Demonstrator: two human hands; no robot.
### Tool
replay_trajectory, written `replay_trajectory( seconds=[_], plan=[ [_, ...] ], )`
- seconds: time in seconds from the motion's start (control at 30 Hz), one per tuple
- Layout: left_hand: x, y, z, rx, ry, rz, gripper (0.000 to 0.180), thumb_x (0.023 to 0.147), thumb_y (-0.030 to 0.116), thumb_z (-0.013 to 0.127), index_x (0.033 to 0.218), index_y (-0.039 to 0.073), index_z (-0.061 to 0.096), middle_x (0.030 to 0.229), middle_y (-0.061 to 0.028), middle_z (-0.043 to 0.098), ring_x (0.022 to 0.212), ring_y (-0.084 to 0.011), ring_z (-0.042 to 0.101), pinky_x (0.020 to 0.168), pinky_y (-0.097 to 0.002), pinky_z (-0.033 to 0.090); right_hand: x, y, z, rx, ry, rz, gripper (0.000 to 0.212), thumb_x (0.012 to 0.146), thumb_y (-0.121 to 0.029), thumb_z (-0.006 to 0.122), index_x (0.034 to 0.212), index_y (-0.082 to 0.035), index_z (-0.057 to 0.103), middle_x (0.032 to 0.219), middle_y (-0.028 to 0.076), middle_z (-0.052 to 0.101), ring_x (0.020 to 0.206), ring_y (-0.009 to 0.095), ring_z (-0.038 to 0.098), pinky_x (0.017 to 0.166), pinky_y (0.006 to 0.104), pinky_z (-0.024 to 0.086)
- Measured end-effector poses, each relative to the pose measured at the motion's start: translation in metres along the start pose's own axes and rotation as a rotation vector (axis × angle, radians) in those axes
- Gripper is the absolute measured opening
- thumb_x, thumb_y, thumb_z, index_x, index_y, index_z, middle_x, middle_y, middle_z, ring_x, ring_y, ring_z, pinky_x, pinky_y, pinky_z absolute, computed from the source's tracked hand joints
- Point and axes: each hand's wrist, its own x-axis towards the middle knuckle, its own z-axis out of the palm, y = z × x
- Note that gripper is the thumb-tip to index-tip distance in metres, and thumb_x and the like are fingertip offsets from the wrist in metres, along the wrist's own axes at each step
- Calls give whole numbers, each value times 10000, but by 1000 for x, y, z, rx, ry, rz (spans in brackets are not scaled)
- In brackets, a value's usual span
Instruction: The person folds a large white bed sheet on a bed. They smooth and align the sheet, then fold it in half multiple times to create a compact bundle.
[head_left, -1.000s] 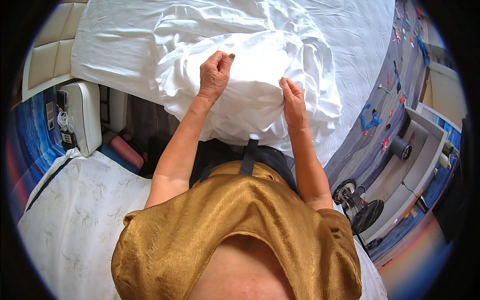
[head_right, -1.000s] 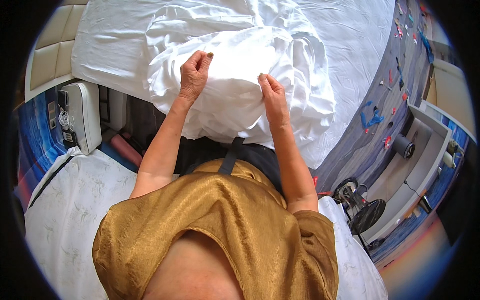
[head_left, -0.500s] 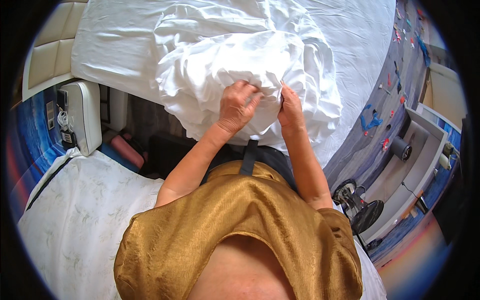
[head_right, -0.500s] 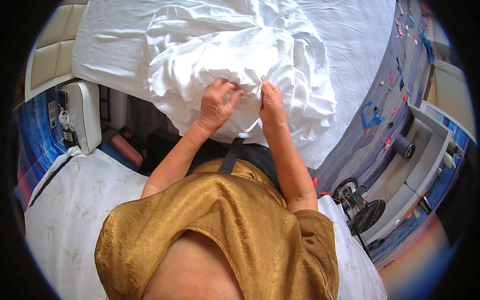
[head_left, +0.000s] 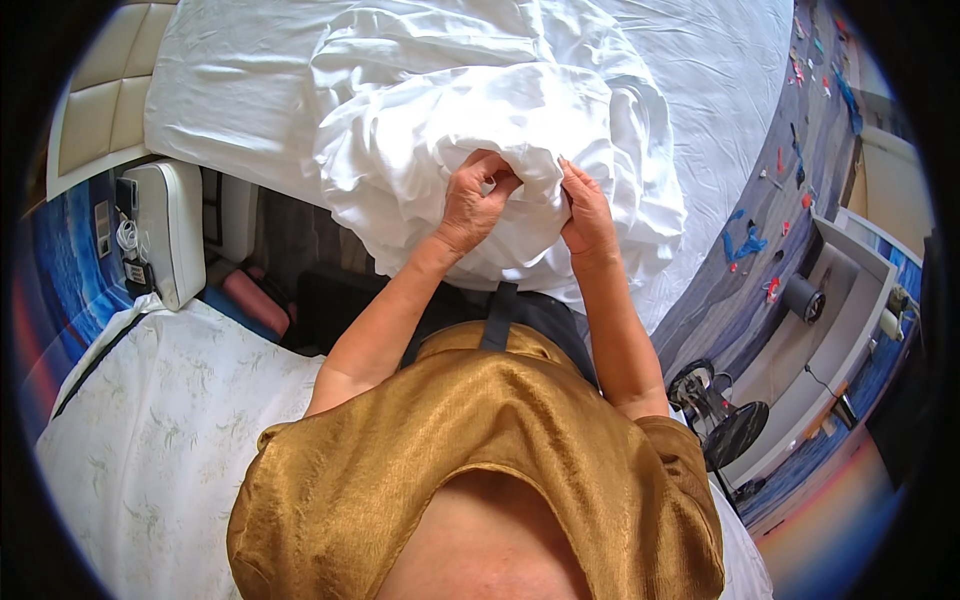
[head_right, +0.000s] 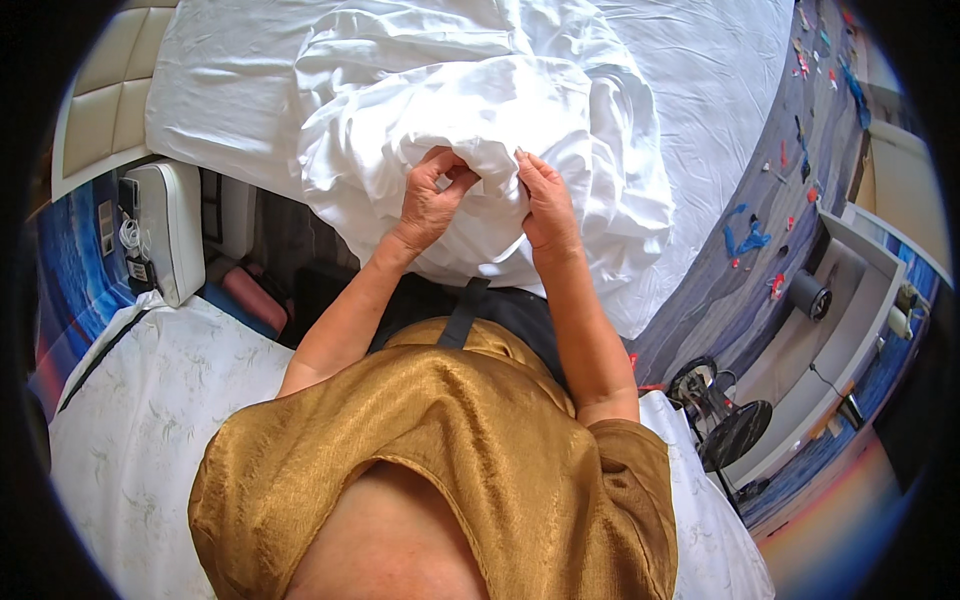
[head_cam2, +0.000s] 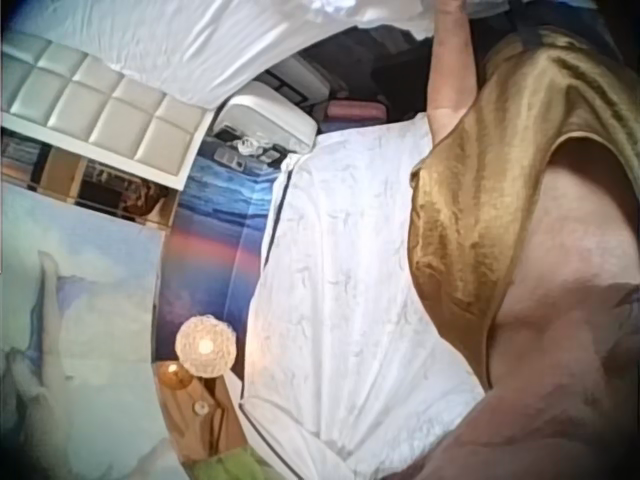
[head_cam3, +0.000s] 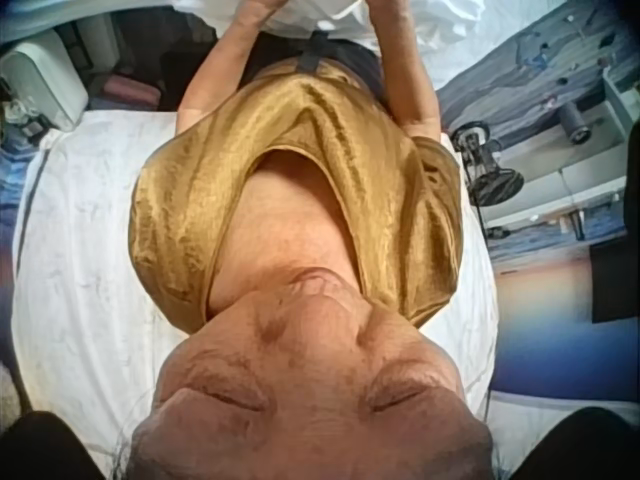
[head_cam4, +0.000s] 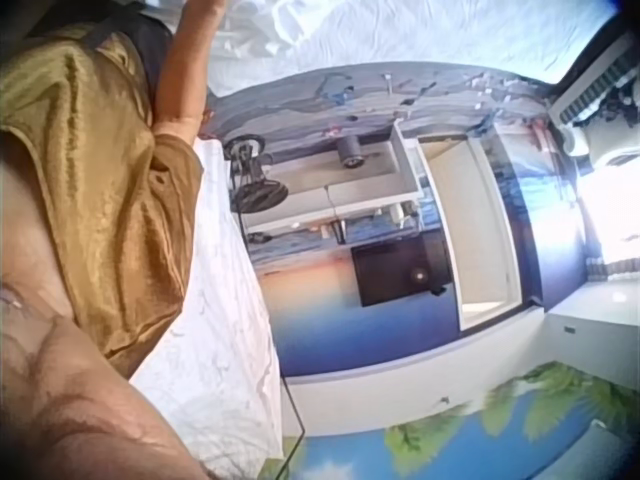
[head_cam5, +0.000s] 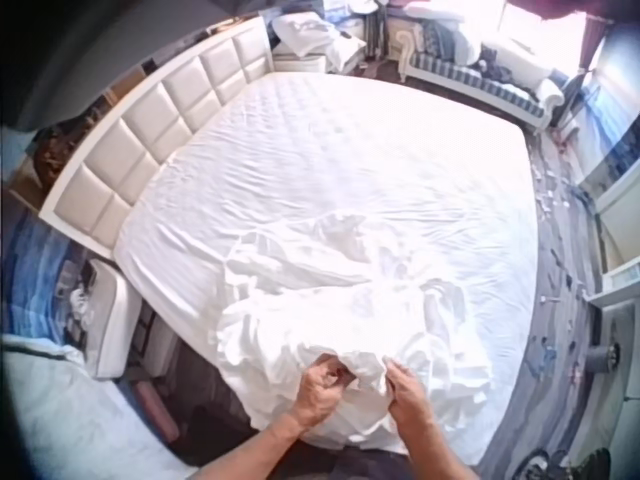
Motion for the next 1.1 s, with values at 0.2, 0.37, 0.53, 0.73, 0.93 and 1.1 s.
replay_trajectory(
  seconds=[0.2,0.37,0.53,0.73,0.93,1.1],
  plan=[
    [-1,26,-21,495,154,362,114,738,-5,690,787,73,623,753,-54,590,701,-260,565,660,-354,422,-2,-11,-11,-306,126,-202,223,983,-230,564,877,-59,659,691,-76,544,605,14,438,542,188,321],
    [6,75,-31,641,174,566,148,742,-14,715,805,66,609,708,-51,578,684,-244,555,657,-340,406,-3,-21,1,-674,147,-449,260,993,-249,556,839,-59,644,650,-96,424,592,18,307,529,197,252],
    [10,110,-45,690,219,657,145,744,-17,722,796,55,607,705,-51,568,670,-241,547,637,-343,403,-24,-49,40,-741,166,-663,231,994,-192,551,861,-10,604,717,-66,463,658,37,354,582,196,303],
    [-7,119,-58,697,236,667,167,741,-82,684,808,30,580,753,-72,586,696,-256,558,634,-343,431,-49,-62,61,-840,68,-950,126,957,-43,553,840,3,558,798,9,564,669,73,431,600,212,365],
    [-63,93,-68,579,201,524,178,726,-107,643,832,15,567,905,-94,634,777,-279,598,696,-349,484,-75,-26,39,-1166,-191,-818,77,890,-6,605,839,11,550,792,76,583,640,162,514,589,271,427],
    [-95,92,-70,559,139,502,167,767,-98,640,870,19,579,935,-110,662,809,-287,619,709,-345,495,-105,-18,56,-1207,-278,-713,274,801,-37,718,1046,-48,596,1051,81,616,614,145,553,563,272,478]
  ],
)
